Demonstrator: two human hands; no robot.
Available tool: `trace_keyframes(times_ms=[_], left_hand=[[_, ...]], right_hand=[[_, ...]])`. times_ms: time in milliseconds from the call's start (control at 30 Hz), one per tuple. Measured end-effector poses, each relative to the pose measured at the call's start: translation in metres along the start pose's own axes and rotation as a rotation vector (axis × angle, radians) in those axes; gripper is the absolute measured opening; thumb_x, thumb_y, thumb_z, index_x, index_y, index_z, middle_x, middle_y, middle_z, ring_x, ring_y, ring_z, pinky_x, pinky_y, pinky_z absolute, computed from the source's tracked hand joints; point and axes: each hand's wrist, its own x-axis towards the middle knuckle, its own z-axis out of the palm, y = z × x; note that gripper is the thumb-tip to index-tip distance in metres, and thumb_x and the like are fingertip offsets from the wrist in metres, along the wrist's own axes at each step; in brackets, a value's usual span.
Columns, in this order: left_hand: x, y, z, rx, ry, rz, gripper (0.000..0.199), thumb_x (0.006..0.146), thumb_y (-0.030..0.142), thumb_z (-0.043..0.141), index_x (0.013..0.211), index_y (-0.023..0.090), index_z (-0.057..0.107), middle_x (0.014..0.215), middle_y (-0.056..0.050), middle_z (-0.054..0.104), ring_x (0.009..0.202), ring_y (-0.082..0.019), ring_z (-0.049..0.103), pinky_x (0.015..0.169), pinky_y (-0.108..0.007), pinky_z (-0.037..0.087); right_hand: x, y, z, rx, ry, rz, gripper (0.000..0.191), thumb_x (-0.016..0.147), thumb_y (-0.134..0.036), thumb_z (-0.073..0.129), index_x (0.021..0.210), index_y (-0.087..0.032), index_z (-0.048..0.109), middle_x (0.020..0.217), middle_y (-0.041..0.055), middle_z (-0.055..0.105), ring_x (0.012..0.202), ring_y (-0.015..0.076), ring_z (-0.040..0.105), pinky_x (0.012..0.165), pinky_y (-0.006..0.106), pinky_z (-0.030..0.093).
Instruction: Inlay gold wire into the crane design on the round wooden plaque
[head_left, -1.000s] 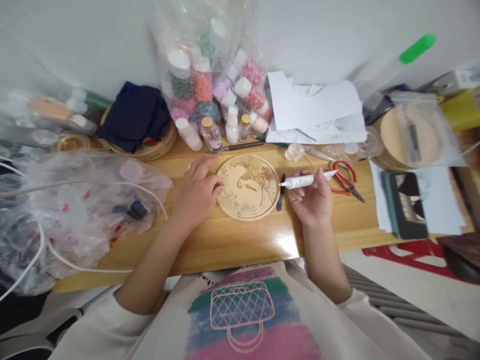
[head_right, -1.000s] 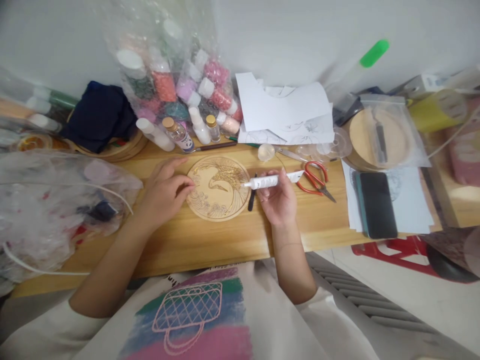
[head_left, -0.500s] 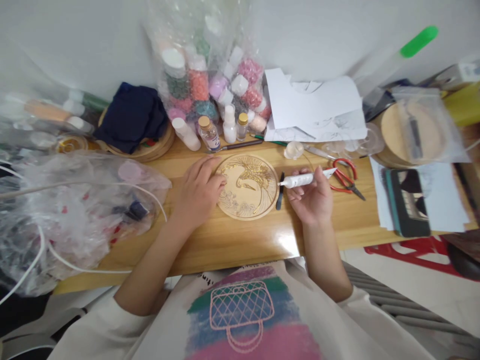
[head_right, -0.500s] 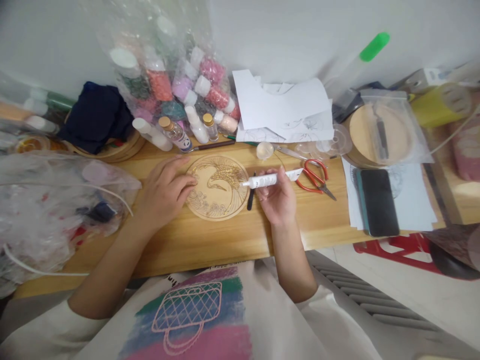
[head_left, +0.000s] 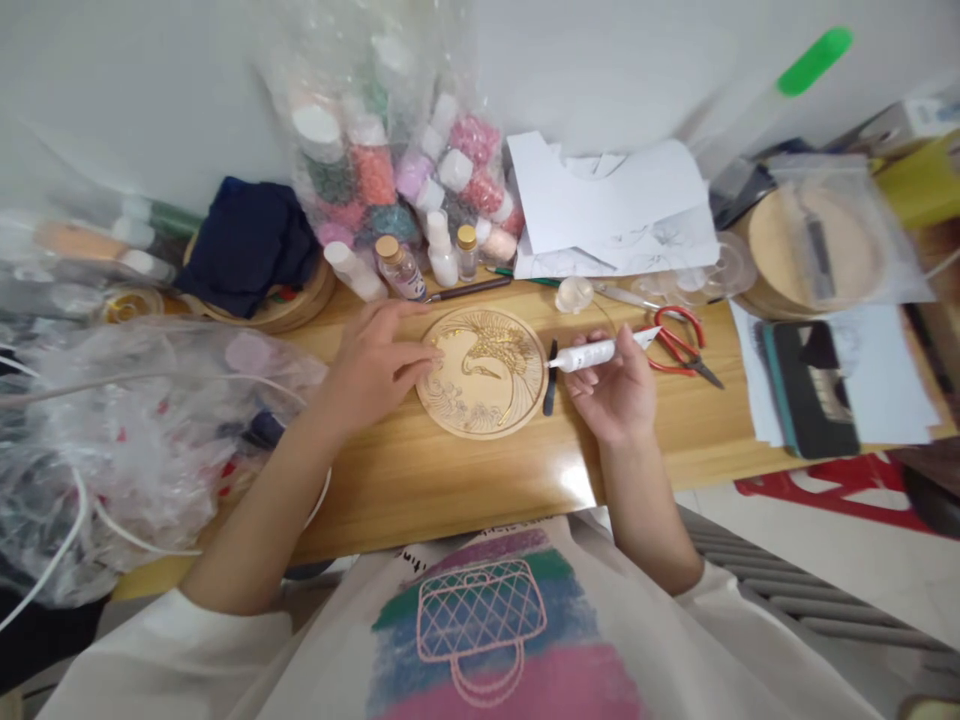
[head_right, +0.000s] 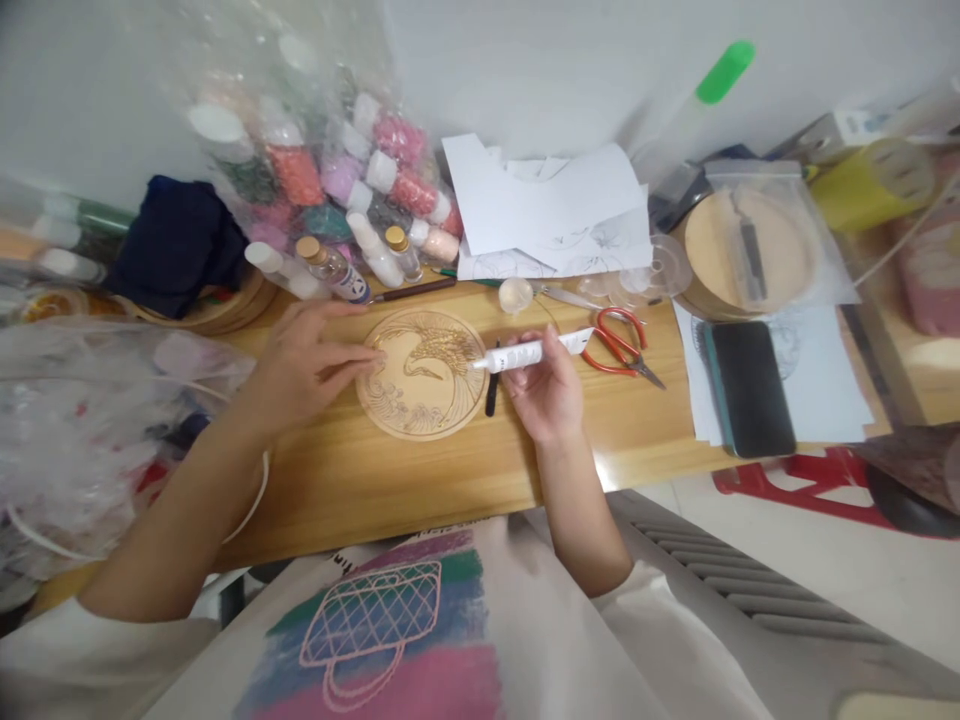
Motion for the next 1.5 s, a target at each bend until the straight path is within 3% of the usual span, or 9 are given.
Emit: trace_keyframes(times_ms=[267,433,567,767,933,1233,1500], left_hand=[[-0.031,0.040,0.002,0.240,0.054,-0.007,0.018,0.093,0.025,0.057,0.101,0.018,0.071,0.108,-0.013,0.068,0.100,-0.031,0.059,0.084,-0.048,0.048],[-0.040,0.068,0.018,0.330,0.052,-0.150,0.024,0.094,0.031,0.056,0.109,0.018,0.068,0.104,-0.014,0.067,0.090,-0.029,0.058,0.076,-0.042,0.044],[-0.043,0.082,0.029,0.320,0.040,-0.263,0.035,0.093,0.037,0.057,0.121,0.016,0.062,0.113,-0.017,0.064,0.099,-0.033,0.057,0.080,-0.044,0.044],[-0.044,0.085,0.037,0.367,0.052,-0.325,0.043,0.094,0.044,0.054,0.126,0.015,0.060,0.114,-0.018,0.063,0.098,-0.033,0.056,0.081,-0.045,0.043],[-0.040,0.089,0.035,0.417,-0.048,-0.362,0.047,0.094,0.046,0.054,0.127,0.013,0.062,0.116,-0.020,0.063,0.103,-0.034,0.056,0.086,-0.046,0.042],[-0.039,0.087,0.026,0.505,-0.108,-0.251,0.051,0.093,0.046,0.056,0.128,0.009,0.061,0.122,-0.019,0.066,0.108,-0.033,0.058,0.094,-0.044,0.039],[-0.040,0.091,0.029,0.492,-0.146,-0.284,0.050,0.096,0.042,0.054,0.132,0.007,0.057,0.128,-0.018,0.064,0.115,-0.033,0.058,0.096,-0.044,0.041]], right_hand=[[0.000,0.001,0.000,0.001,-0.008,-0.001,0.029,0.087,-0.042,0.064,0.067,-0.022,0.065,0.064,-0.0037,0.067,0.038,0.0013,0.042,0.034,0.013,0.036],[0.000,0.001,0.001,0.024,-0.019,0.008,0.026,0.083,-0.041,0.068,0.066,-0.020,0.066,0.064,-0.0032,0.069,0.038,0.0004,0.042,0.035,0.012,0.036],[0.000,0.001,0.000,0.031,-0.003,0.021,0.025,0.082,-0.039,0.069,0.066,-0.020,0.067,0.064,-0.0035,0.069,0.038,0.0006,0.043,0.035,0.012,0.037],[0.000,0.002,-0.004,0.030,-0.033,0.013,0.022,0.074,-0.041,0.076,0.066,-0.021,0.069,0.066,-0.0043,0.071,0.040,0.0002,0.044,0.036,0.012,0.038],[0.002,0.002,-0.008,0.038,-0.078,0.014,0.025,0.066,-0.042,0.083,0.068,-0.021,0.071,0.068,-0.0042,0.072,0.041,0.0003,0.045,0.037,0.012,0.040],[0.002,0.002,-0.010,0.019,-0.113,0.008,0.024,0.070,-0.043,0.081,0.070,-0.022,0.070,0.070,-0.0049,0.072,0.042,0.0001,0.045,0.038,0.012,0.040],[0.001,0.003,-0.007,0.025,-0.052,0.005,0.020,0.072,-0.040,0.078,0.067,-0.022,0.071,0.068,-0.0030,0.071,0.041,0.0013,0.042,0.036,0.015,0.037]])
